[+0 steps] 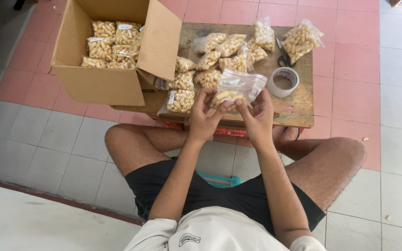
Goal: The person sits on the floor and repeatedly picks up small plastic bags of snacks from a table, inspects them, and places them into a cardboard box. The person handles the bags one at a time, occasionally adjusting their position before placing them inside the box.
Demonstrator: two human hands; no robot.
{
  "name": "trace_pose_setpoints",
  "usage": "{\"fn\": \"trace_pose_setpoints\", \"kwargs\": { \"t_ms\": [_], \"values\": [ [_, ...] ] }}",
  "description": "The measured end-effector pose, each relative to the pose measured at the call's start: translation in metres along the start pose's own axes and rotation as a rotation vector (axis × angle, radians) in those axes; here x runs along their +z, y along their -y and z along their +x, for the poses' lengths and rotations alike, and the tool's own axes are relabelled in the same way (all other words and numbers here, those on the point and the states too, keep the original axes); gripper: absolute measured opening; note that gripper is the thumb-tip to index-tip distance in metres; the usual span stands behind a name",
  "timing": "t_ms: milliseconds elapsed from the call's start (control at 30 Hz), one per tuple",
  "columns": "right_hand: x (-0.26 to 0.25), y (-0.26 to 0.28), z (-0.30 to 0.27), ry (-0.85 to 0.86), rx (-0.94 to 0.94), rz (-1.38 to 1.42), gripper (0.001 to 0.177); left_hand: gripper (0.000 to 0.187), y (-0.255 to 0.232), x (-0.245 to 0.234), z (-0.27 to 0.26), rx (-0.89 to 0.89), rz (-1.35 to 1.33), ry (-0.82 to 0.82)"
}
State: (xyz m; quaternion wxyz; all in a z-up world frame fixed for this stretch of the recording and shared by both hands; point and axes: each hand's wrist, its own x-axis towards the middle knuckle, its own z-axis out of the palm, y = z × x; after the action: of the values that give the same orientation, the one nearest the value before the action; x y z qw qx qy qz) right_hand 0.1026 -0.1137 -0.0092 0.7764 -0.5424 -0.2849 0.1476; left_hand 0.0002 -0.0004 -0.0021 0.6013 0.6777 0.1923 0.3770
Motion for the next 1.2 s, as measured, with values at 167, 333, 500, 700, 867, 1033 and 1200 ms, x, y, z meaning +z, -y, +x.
{"fn": "trace_pose_setpoints", "kwargs": {
  "t_ms": [167,333,500,700,867,1033,1200],
  "values": [
    [0.006,0.012,0.003,0.067,-0.041,-0.026,0.027,0.035,-0.016,-0.001,0.005,0.08,0.07,0.049],
    [0.011,0.016,0.002,0.104,-0.087,-0.01,0.015,0.022,-0.022,0.002,0.005,0.121,0.064,-0.022],
    [0.009,0.007,0.002,0.028,-0.139,-0.062,0.008,0.02,-0.029,0.008,0.002,0.134,-0.032,-0.014],
    [0.012,0.006,-0.003,0.003,-0.14,-0.055,0.01,0.011,-0.011,0.013,0.0,0.145,-0.049,-0.059],
    [0.011,0.007,-0.003,-0.009,-0.173,-0.073,0.01,0.019,-0.005,0.016,-0.003,0.143,-0.119,-0.068],
    [0.011,0.011,-0.002,-0.033,-0.166,-0.073,0.008,0.019,0.007,0.02,-0.005,0.115,-0.169,-0.057],
    [0.01,0.009,-0.001,-0.037,-0.163,-0.051,0.009,0.018,0.002,0.018,-0.004,0.11,-0.167,-0.046]
  ]
}}
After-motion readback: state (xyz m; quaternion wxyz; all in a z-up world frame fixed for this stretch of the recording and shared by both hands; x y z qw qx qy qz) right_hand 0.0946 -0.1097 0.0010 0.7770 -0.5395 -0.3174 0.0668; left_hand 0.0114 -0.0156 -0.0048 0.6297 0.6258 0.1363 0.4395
